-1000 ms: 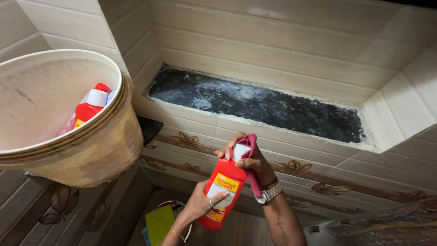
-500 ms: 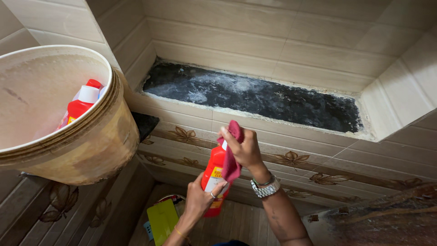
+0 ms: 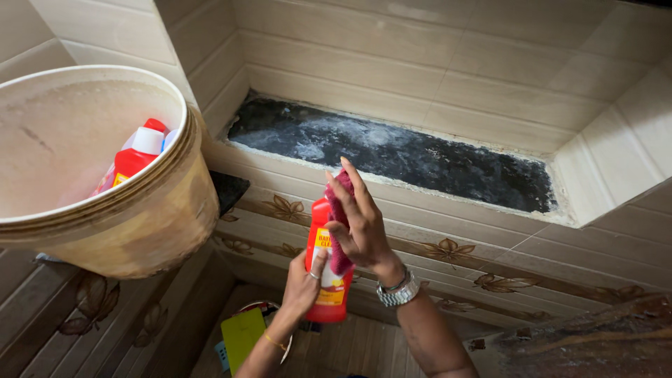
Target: The person wipes a blue Softouch bottle with a pink cloth, places it on a bathroom shelf, then wipes a red bathroom cleaner bottle and places it on the same shelf. The person repeats the wiping and placement with another red bottle. The task involves cleaning and organizing bathroom supplies on a shelf.
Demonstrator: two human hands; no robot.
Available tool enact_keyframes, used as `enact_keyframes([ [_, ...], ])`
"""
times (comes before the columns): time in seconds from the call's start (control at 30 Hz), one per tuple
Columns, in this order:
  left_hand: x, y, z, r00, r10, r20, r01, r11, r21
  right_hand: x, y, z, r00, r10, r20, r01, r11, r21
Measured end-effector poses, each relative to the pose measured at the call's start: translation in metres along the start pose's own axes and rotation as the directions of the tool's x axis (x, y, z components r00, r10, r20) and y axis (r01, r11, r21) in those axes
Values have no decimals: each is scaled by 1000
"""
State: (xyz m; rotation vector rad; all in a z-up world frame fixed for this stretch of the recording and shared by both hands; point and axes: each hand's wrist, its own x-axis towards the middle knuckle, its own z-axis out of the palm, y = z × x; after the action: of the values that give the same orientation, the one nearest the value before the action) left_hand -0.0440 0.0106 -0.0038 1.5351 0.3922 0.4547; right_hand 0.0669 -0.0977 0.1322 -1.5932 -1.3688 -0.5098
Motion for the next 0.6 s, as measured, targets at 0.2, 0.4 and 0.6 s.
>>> enact_keyframes([
  [0.2,10,6,-10,996,80,-33,-86,954,-288,-59,-5,35,996,74,-47,-67,989,135],
  [0.4,9,23,-12,984,174,-47,-178,976,-126,-89,-21,48,983,168,-75,-158,979,125],
  [0.6,4,21,-2,988,123,93,-113,987,-112,-42,-1,16,882,463,-90,-395,830,394],
])
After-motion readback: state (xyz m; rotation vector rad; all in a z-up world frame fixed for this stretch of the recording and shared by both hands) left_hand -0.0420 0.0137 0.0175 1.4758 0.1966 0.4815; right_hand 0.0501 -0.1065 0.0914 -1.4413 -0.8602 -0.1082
